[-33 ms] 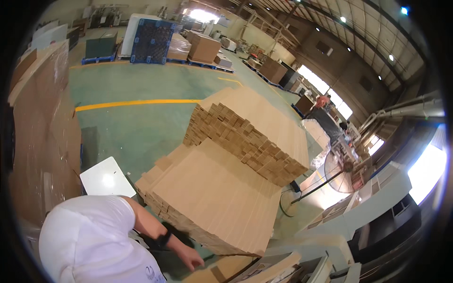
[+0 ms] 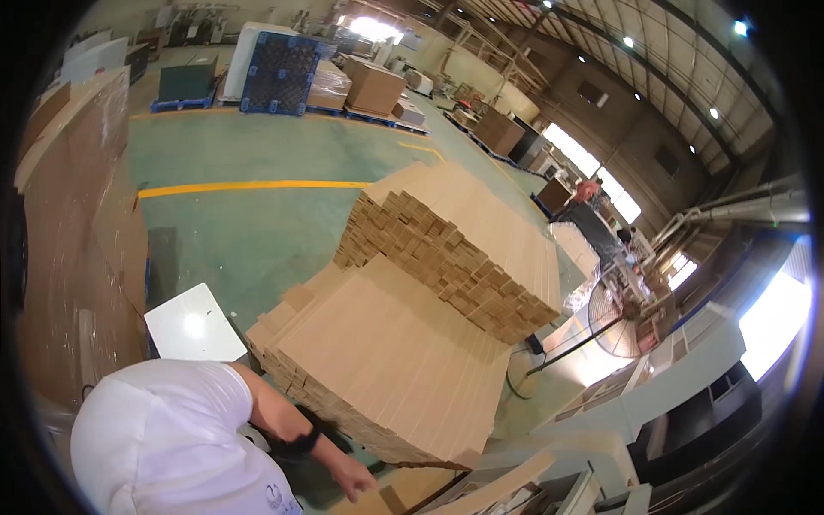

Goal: The recorder loads wooden planks into a production machine and then uses a pallet jack to transport a loaded pallet through the warehouse.

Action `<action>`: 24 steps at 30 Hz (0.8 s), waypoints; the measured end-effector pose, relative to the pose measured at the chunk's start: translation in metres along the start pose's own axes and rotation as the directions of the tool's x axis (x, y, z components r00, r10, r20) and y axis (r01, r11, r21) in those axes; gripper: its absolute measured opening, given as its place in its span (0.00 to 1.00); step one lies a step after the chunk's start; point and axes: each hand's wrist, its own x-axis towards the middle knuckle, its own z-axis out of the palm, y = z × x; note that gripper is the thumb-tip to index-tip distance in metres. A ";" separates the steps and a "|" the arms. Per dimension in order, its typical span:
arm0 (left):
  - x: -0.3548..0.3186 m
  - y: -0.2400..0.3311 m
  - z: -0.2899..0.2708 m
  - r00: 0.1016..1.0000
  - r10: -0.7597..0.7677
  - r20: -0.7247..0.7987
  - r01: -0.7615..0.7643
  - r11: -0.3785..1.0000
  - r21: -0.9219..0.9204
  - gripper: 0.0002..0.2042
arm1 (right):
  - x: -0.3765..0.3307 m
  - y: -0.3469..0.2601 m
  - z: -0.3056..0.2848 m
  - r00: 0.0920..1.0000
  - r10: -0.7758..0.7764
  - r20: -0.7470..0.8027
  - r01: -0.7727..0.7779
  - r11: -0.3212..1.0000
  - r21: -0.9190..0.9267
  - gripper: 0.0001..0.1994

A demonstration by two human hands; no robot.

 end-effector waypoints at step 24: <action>-0.380 -0.015 -0.448 0.277 0.116 -0.954 -0.405 0.914 -0.006 0.44 | 0.060 -0.069 0.627 0.513 0.077 0.855 -0.130 0.991 -0.012 0.34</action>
